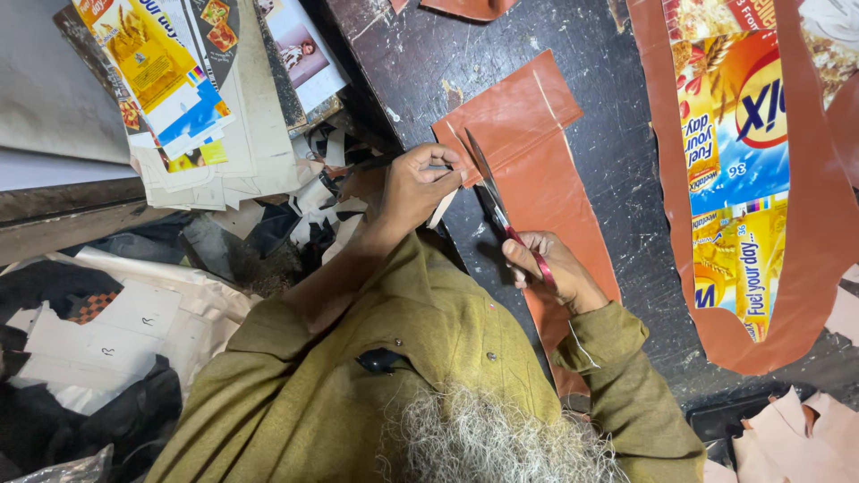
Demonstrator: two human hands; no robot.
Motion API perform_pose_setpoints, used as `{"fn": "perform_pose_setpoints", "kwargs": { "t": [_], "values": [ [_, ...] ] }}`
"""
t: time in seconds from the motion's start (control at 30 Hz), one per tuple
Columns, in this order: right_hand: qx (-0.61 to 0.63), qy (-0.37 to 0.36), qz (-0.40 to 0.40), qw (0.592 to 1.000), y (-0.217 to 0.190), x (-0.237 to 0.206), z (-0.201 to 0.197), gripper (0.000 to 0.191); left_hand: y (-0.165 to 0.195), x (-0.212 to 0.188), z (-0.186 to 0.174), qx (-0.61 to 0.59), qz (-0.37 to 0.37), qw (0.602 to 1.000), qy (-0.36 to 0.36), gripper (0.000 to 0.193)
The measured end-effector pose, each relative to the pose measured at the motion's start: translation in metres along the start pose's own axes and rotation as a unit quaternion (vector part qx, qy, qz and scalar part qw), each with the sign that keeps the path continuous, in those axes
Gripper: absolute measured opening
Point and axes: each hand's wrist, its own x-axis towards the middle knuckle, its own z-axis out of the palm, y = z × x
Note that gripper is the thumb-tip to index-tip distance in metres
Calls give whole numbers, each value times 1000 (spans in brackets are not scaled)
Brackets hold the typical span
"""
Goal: The person cuts a large piece of brown leather with scissors, trims edges, and uses a printed paper template to mark and cut additional leather pieces. The person repeatedly aligns the template, cuts along its edges, and sets aside the finished leather pieces.
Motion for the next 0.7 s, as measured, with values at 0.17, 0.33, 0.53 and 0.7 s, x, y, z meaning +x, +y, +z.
{"fn": "perform_pose_setpoints", "kwargs": {
  "t": [0.17, 0.33, 0.53, 0.7],
  "values": [
    [-136, 71, 16, 988, -18, -3, 10, 40, 16, -2, 3, 73, -27, 996, 32, 18],
    [-153, 80, 25, 985, -23, -1, 10, 42, 20, 2, 3, 86, -24, 996, 21, 17],
    [-159, 41, 11, 986, -34, 11, 5, 36, 9, 3, 0, 42, -1, 999, 13, 19],
    [-168, 26, 11, 985, -51, 29, 8, 32, 7, 3, -5, 31, -15, 999, 9, 22]
  ]
}}
